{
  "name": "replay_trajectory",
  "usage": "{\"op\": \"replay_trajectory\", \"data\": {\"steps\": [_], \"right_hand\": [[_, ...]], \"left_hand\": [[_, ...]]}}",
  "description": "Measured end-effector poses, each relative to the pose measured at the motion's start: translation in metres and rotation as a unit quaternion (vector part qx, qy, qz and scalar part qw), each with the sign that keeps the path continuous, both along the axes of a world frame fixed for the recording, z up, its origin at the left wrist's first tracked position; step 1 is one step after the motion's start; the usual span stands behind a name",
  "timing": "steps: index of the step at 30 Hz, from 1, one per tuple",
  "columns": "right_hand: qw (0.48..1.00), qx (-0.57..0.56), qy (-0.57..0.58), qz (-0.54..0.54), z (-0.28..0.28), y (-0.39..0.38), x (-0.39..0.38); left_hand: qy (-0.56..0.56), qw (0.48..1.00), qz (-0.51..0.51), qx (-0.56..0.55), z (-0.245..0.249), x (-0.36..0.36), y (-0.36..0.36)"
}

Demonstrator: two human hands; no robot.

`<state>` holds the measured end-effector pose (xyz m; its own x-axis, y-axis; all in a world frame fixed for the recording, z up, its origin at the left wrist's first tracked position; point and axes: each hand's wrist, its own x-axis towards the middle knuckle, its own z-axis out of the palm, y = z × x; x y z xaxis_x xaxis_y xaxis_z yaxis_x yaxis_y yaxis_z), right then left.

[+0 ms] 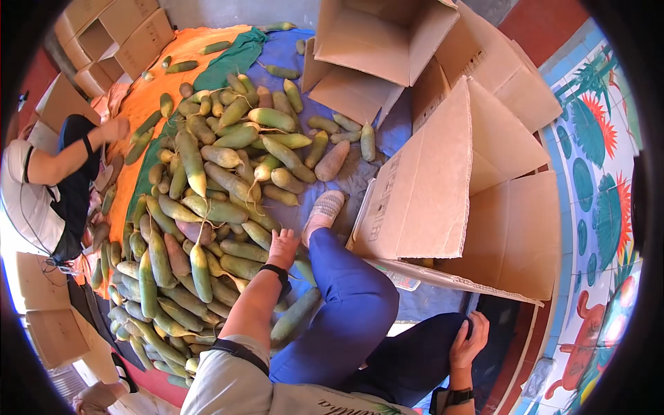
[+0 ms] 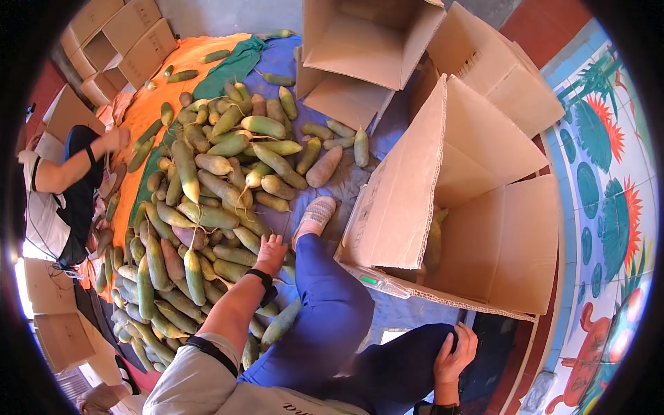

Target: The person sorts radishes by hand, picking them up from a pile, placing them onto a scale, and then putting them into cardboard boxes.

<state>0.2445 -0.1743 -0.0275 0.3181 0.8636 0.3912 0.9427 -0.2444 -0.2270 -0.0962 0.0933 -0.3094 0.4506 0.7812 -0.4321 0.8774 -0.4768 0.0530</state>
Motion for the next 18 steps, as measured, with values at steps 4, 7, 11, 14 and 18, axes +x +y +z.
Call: {"op": "replay_trajectory", "data": {"steps": [4,7,11,14,18], "right_hand": [[1.000,0.006,-0.005,0.006,0.001,0.001,-0.002],[1.000,0.008,0.006,0.007,0.000,-0.002,0.001],[1.000,0.025,0.008,0.008,0.000,0.001,-0.002],[0.999,0.040,0.010,0.011,0.000,0.005,-0.005],[0.998,0.058,0.009,0.014,-0.003,0.003,-0.006]], "left_hand": [[0.045,0.997,-0.057,0.038,-0.008,-0.001,0.001],[0.046,0.991,-0.114,0.053,-0.011,-0.015,-0.008],[0.013,0.988,-0.104,-0.111,0.049,-0.030,-0.029],[-0.032,0.986,-0.046,-0.154,0.051,-0.040,-0.061],[-0.045,0.963,0.138,-0.225,0.088,-0.045,-0.084]]}}
